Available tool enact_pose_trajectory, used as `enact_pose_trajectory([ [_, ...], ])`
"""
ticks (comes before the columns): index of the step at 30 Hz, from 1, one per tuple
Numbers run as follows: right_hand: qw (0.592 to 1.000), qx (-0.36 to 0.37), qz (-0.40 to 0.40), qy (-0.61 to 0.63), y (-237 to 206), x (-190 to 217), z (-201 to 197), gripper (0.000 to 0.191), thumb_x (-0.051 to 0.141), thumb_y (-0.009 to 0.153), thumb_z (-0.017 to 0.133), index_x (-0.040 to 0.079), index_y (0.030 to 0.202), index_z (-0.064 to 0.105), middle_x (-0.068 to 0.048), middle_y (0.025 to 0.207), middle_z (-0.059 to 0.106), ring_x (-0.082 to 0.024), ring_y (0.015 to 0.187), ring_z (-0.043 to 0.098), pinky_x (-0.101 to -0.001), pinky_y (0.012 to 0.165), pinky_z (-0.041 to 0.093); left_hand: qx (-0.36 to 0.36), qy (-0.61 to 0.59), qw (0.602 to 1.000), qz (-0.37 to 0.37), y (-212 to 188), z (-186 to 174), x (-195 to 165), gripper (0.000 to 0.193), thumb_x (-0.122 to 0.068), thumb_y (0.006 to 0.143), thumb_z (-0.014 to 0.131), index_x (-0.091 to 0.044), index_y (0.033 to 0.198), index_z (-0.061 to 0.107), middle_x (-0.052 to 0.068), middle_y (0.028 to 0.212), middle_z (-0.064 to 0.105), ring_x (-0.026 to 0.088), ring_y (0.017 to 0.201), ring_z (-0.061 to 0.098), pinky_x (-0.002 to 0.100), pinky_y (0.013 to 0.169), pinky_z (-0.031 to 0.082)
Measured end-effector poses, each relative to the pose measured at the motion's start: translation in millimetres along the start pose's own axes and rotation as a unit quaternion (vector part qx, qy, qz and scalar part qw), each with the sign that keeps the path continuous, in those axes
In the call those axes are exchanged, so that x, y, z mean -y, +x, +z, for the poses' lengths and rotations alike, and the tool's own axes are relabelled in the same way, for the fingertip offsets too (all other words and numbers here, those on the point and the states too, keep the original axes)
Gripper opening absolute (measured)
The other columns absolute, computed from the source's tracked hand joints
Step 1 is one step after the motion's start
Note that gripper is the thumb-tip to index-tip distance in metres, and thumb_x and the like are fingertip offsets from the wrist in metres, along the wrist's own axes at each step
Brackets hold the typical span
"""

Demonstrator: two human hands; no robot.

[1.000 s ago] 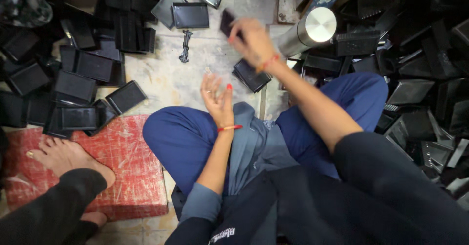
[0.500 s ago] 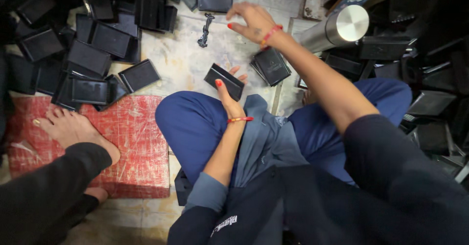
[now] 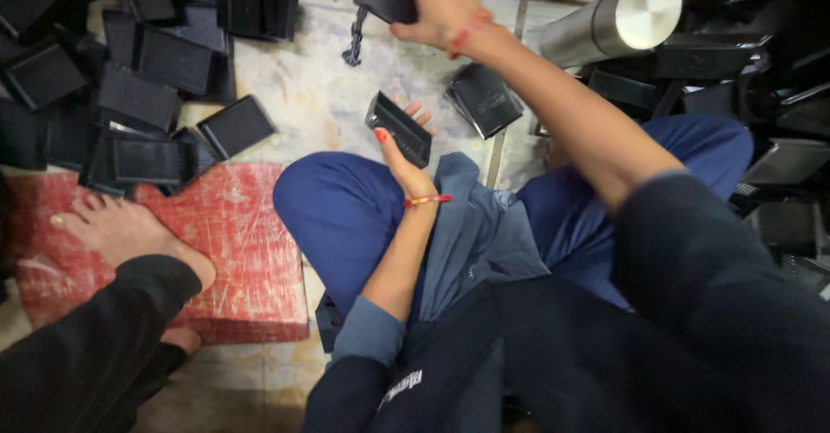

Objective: The person sits on the floor and repeatedly picks up small black plastic cases, opens them, and inserts a black plastic insert with multiple slots. The person then closes the cases and stacks them. Another person is visible nearby, also handling similar items.

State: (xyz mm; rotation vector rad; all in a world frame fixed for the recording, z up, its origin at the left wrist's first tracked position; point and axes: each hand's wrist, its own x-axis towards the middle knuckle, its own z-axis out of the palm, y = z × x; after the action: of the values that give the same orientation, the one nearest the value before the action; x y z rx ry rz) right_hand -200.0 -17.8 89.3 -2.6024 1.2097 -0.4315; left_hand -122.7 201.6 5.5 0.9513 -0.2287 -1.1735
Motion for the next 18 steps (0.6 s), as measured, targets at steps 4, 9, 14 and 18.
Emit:
enact_pose_trajectory([
  [4, 0.988, -0.073, 0.043, 0.132, -75, 38, -39, 0.084, 0.046, 0.072, 0.098, 0.001, 0.127, 0.052, -0.023, 0.105, 0.068, -0.043, 0.095, 0.068, -0.0449, 0.081, 0.055, 0.044, 0.049, 0.995, 0.08, -17, 12, -19, 0.075, -0.059, 0.105, 0.044, 0.0, 0.15, 0.038, 0.021, 0.132, 0.062, 0.029, 0.111, 0.066, 0.038, 0.094, 0.053],
  [9, 0.971, -0.094, -0.01, 0.22, -162, 103, -60, 0.061, 0.029, 0.09, 0.084, 0.002, 0.134, 0.053, -0.022, 0.138, 0.061, -0.038, 0.127, 0.063, -0.0411, 0.106, 0.052, 0.098, 0.158, 0.972, 0.144, -44, 22, -45, 0.073, -0.054, 0.106, 0.049, 0.005, 0.149, 0.044, 0.016, 0.137, 0.055, 0.024, 0.126, 0.054, 0.035, 0.11, 0.042],
  [14, 0.923, -0.03, 0.055, 0.38, -190, 125, -66, 0.047, 0.025, 0.094, 0.075, 0.005, 0.127, 0.048, -0.022, 0.149, 0.052, -0.03, 0.138, 0.055, -0.0407, 0.114, 0.045, 0.121, 0.207, 0.964, 0.114, -60, 14, -61, 0.067, -0.051, 0.108, 0.046, 0.006, 0.144, 0.05, 0.014, 0.133, 0.061, 0.022, 0.123, 0.056, 0.033, 0.109, 0.043],
  [18, 0.915, -0.081, 0.099, 0.382, -200, 122, -78, 0.078, 0.033, 0.084, 0.077, 0.005, 0.147, 0.041, -0.016, 0.127, 0.058, -0.027, 0.117, 0.06, -0.0384, 0.098, 0.049, 0.093, 0.187, 0.977, 0.047, -66, -5, -54, 0.063, -0.047, 0.108, 0.043, 0.004, 0.144, 0.05, 0.012, 0.135, 0.059, 0.02, 0.123, 0.056, 0.032, 0.107, 0.042],
])
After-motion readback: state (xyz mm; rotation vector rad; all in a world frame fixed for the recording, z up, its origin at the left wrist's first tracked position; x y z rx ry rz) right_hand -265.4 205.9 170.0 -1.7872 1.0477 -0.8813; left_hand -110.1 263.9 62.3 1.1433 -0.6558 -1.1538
